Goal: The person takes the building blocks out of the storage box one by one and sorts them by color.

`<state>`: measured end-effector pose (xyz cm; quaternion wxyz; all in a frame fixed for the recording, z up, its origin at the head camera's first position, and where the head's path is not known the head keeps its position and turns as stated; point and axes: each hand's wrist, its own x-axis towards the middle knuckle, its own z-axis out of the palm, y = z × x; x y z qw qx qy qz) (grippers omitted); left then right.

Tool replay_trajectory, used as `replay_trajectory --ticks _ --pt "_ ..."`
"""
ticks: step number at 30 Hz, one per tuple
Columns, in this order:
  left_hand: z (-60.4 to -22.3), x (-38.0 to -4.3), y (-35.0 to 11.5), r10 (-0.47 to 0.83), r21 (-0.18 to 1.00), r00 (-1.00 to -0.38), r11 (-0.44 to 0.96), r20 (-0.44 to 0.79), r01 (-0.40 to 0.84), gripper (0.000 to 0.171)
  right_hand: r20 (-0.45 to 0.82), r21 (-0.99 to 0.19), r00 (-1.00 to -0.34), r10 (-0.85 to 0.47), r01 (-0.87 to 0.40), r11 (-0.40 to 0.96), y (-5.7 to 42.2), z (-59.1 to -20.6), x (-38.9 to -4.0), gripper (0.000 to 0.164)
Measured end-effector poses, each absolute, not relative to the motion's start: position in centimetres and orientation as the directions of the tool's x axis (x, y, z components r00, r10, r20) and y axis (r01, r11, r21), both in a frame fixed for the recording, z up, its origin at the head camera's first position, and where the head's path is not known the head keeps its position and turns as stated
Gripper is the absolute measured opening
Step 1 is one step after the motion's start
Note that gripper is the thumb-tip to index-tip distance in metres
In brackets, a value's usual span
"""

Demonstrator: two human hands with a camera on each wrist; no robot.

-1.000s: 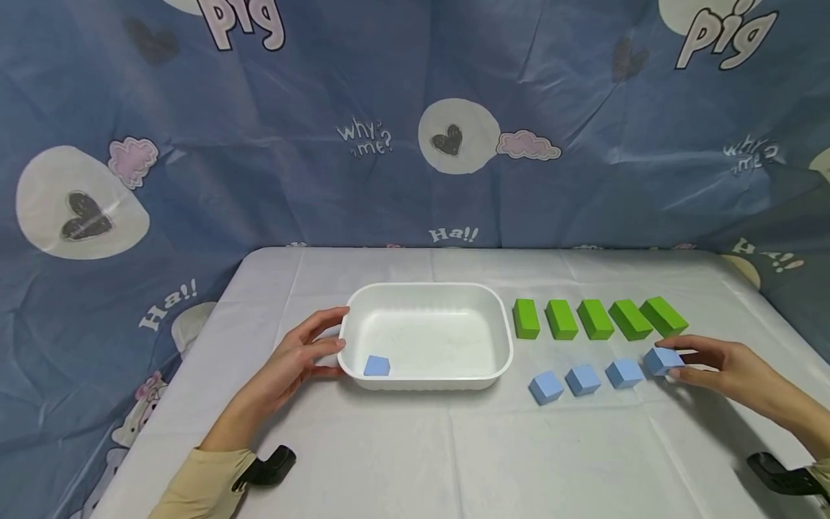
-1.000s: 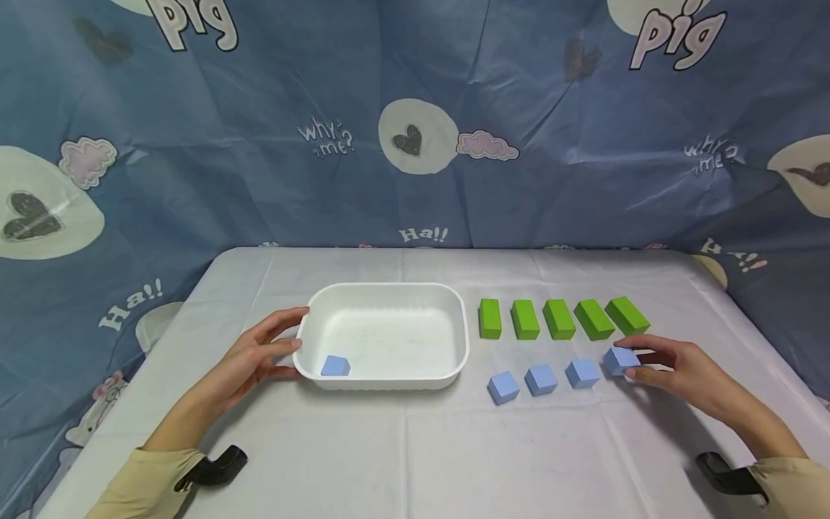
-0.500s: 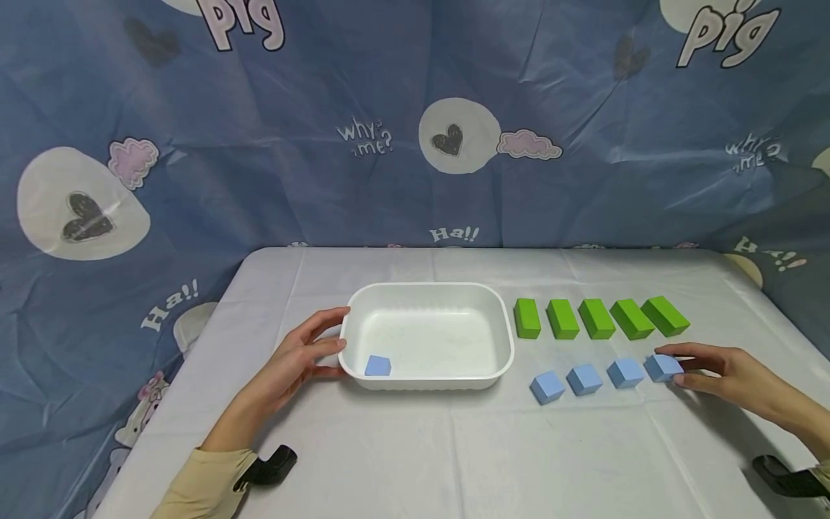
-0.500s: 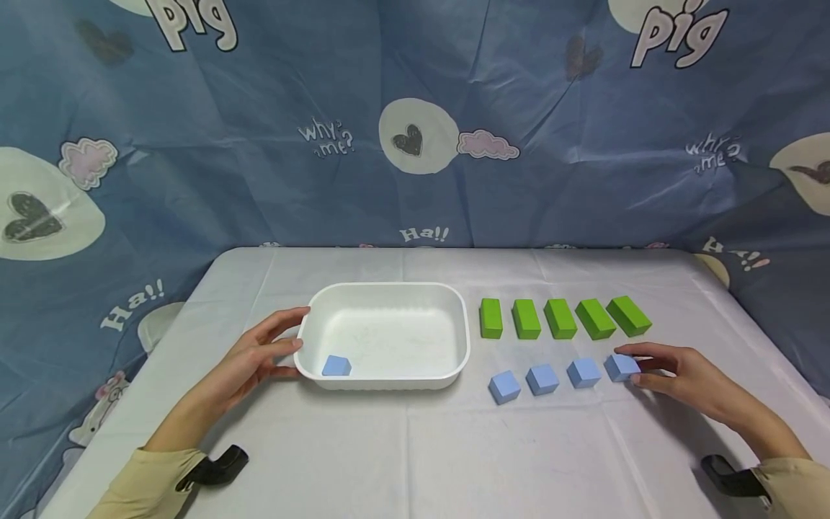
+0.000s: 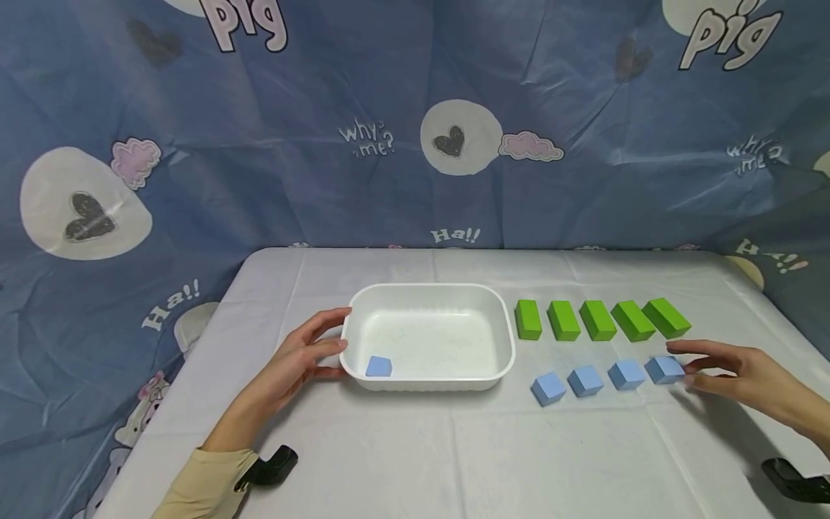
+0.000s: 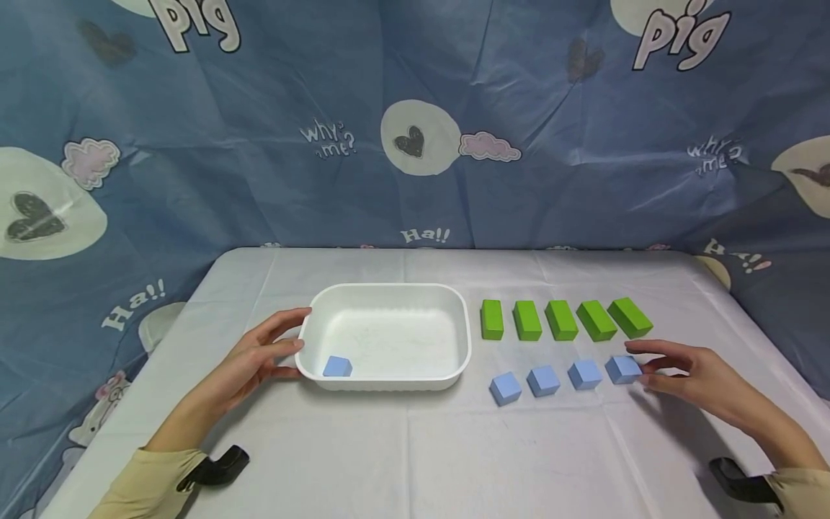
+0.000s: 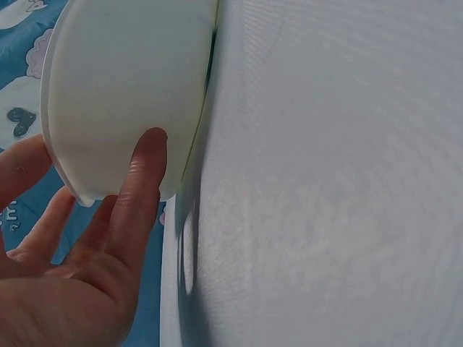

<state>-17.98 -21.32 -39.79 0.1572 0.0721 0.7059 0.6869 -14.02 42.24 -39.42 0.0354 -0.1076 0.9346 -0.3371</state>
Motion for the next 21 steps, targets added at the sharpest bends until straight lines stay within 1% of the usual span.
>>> replay_trajectory --ticks 4,7,9,13,18,21 --pt "-39.7 -18.0 -21.4 0.312 0.992 -0.942 0.049 -0.125 -0.115 0.058 0.065 -0.639 -0.988 -0.138 -0.147 0.755 41.8 -39.0 -13.7 0.046" --pt "-39.7 -18.0 -21.4 0.31 0.992 -0.942 0.055 -0.126 -0.115 0.058 0.11 -0.659 -0.992 -0.065 -0.121 0.742 41.0 -38.7 -13.6 0.043" --pt "-39.7 -18.0 -21.4 0.311 0.992 -0.942 0.059 -0.127 -0.114 0.058 0.124 -0.69 -0.991 -0.046 -0.12 0.714 40.4 -38.6 -13.6 0.042" --pt "-39.8 -17.9 -21.4 0.313 0.991 -0.941 0.059 -0.129 -0.117 0.058 0.14 -0.719 -0.989 -0.051 -0.137 0.681 38.9 -38.1 -13.6 0.04" --pt "-39.9 -17.9 -21.4 0.314 0.992 -0.941 0.054 -0.124 -0.113 0.057 0.139 -0.76 -0.984 -0.111 -0.178 0.625 36.9 -37.0 -13.7 0.038" --pt "-39.8 -17.9 -21.3 0.314 0.992 -0.941 0.056 -0.123 -0.111 0.057 0.16 -0.769 -0.974 -0.159 -0.224 0.599 35.7 -36.2 -13.9 0.037"
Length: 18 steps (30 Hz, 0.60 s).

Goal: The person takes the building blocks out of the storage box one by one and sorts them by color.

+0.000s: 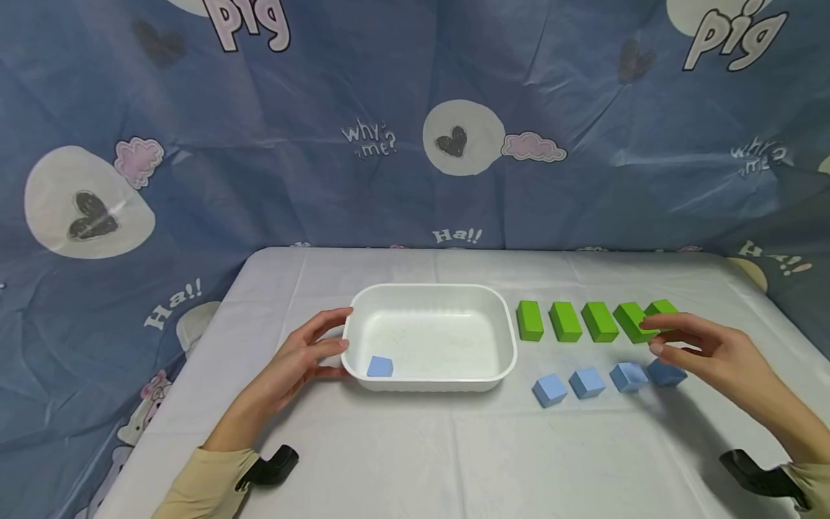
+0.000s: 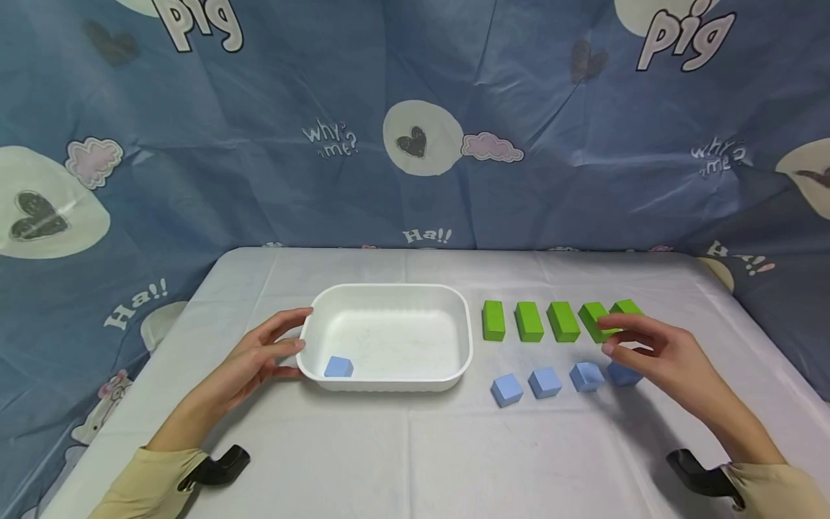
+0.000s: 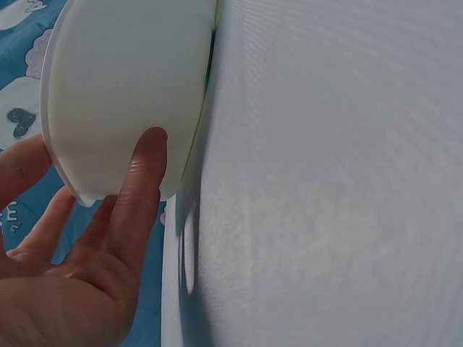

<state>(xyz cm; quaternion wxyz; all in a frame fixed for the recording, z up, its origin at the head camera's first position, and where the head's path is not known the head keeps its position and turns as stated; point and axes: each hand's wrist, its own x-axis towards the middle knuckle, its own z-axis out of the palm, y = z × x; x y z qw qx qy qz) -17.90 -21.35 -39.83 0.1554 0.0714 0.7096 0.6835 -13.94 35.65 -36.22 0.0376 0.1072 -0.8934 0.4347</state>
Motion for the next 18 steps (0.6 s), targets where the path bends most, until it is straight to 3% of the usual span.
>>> replay_trajectory --ticks 7,18 --pt "-39.7 -17.9 -21.4 0.312 0.992 -0.942 0.058 -0.128 -0.115 0.057 0.224 -0.777 -0.946 -0.236 -0.319 0.543 33.1 -35.1 -14.6 0.038" --pt "-39.9 -17.9 -21.5 0.318 0.993 -0.94 0.042 -0.121 -0.113 0.057 0.312 -0.781 -0.919 -0.242 -0.393 0.486 28.5 -35.3 -16.1 0.031"
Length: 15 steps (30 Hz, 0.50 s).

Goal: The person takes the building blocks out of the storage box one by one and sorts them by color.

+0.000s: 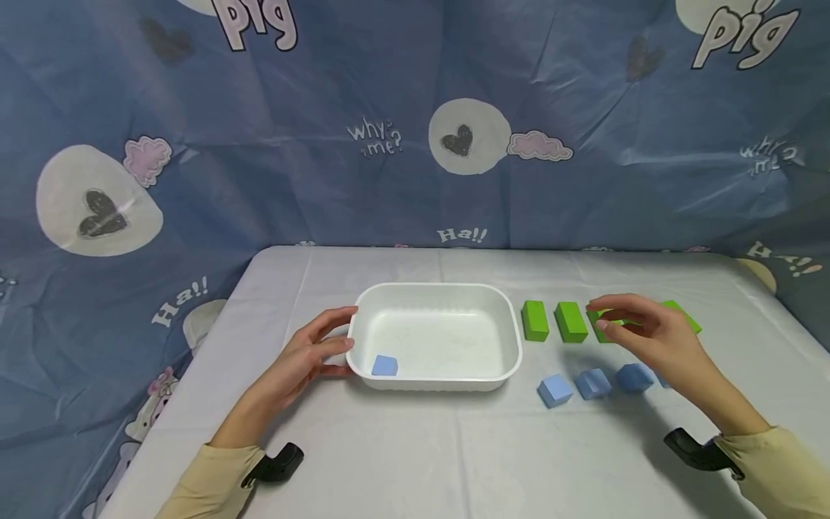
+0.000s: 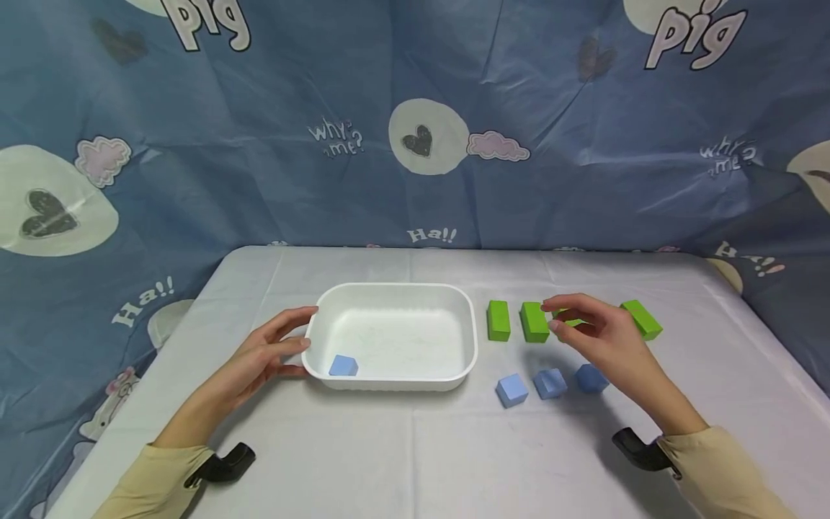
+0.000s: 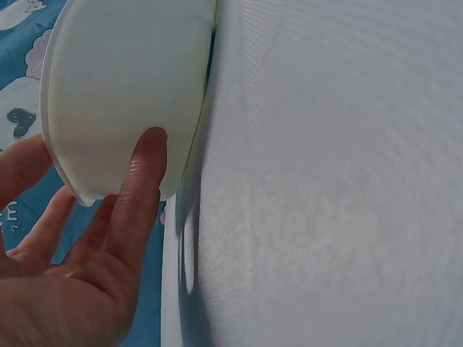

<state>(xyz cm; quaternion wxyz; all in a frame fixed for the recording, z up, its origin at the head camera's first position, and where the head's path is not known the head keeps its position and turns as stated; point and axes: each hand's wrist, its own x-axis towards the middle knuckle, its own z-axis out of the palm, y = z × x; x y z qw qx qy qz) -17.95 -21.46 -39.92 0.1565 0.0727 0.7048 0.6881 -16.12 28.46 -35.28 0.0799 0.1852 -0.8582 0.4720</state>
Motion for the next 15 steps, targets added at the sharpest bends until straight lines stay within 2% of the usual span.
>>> replay_trajectory --ticks 15 --pt "-40.0 -18.0 -21.3 0.311 0.991 -0.941 0.043 -0.131 -0.124 0.058 0.442 -0.813 -0.841 -0.313 -0.523 0.255 22.4 -35.8 -17.8 0.035"
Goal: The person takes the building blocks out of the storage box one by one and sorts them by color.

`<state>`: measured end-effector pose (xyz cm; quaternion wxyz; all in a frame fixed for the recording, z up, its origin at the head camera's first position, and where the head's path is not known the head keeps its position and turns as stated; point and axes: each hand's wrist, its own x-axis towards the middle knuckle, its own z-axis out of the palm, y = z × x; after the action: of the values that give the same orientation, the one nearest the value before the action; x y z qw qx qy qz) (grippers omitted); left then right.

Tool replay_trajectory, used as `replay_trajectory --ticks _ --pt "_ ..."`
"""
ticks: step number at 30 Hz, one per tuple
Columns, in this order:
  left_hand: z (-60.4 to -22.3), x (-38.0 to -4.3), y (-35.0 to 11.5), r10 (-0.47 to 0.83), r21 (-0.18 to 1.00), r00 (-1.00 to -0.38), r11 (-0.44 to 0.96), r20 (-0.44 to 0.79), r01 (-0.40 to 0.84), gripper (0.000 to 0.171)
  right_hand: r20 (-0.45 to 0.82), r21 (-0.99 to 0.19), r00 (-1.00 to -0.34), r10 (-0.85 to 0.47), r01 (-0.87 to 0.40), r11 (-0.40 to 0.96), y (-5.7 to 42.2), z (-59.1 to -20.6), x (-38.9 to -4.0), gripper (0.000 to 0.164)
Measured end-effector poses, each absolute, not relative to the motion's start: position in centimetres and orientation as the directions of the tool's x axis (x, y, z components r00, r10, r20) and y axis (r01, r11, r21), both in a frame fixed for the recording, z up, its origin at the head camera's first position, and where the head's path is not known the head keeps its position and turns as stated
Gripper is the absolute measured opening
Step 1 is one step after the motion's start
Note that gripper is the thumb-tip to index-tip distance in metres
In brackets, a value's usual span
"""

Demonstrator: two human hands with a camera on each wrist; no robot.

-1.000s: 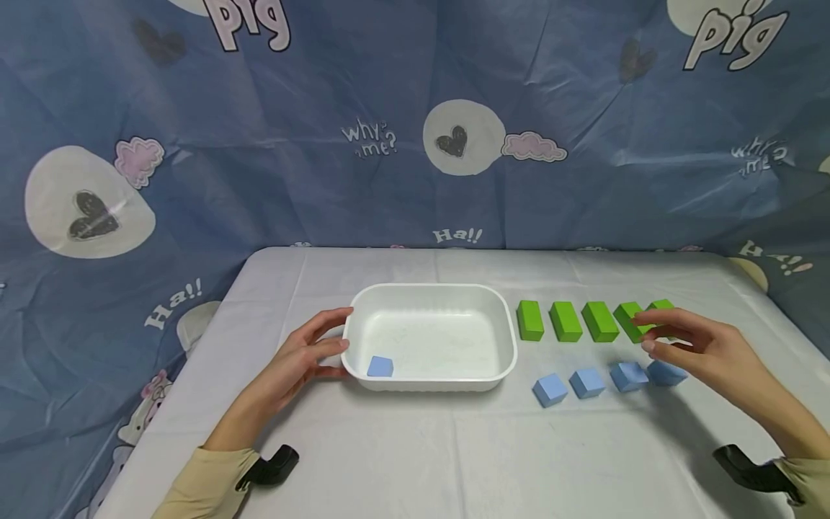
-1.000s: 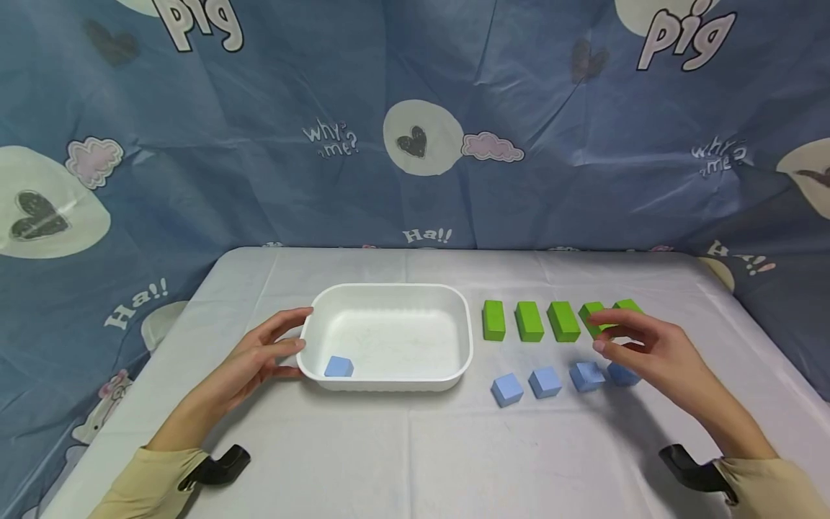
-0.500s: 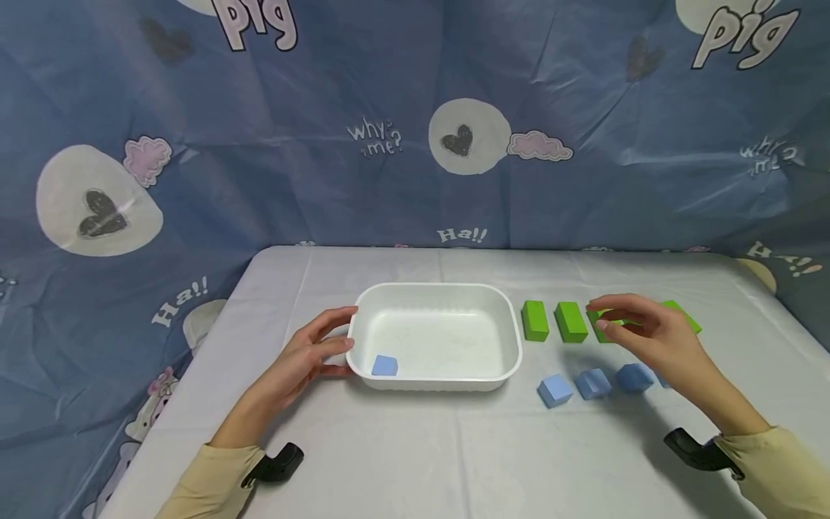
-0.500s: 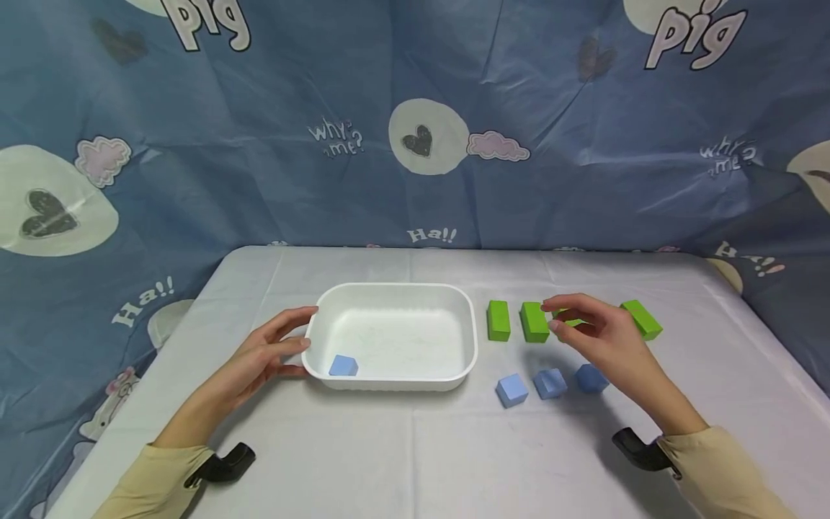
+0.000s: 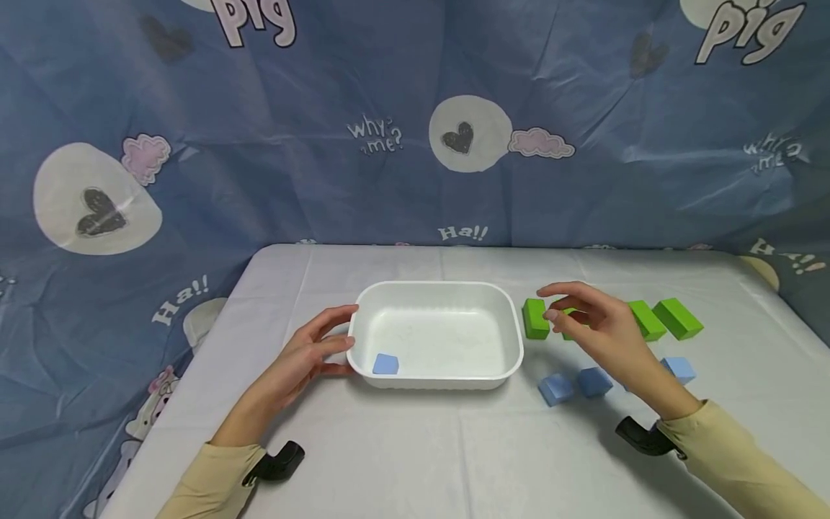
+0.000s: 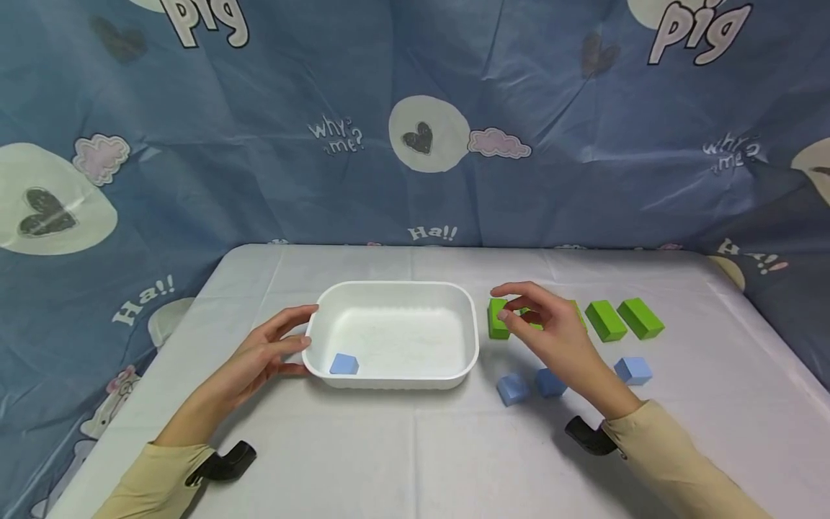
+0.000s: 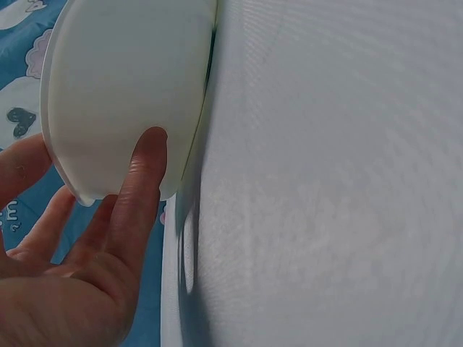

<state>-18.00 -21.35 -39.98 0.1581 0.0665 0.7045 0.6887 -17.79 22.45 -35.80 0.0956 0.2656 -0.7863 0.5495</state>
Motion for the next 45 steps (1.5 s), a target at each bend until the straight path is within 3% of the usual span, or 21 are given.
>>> replay_trajectory --ticks 17,37,45 --pt "-39.9 -17.9 -21.3 0.314 0.993 -0.942 0.029 -0.121 -0.118 0.058 0.257 -0.886 -0.823 -0.507 -0.411 0.217 16.1 -36.0 -18.4 0.035" --pt "-40.0 -17.9 -21.3 0.302 0.992 -0.945 0.05 -0.124 -0.115 0.058 0.152 -0.905 -0.678 -0.719 -0.388 0.174 9.3 -37.6 -19.3 0.03" --pt "-39.9 -17.9 -21.2 0.304 0.991 -0.943 0.057 -0.133 -0.121 0.058 0.013 -0.886 -0.627 -0.779 -0.369 0.282 8.1 -37.7 -20.0 0.035"
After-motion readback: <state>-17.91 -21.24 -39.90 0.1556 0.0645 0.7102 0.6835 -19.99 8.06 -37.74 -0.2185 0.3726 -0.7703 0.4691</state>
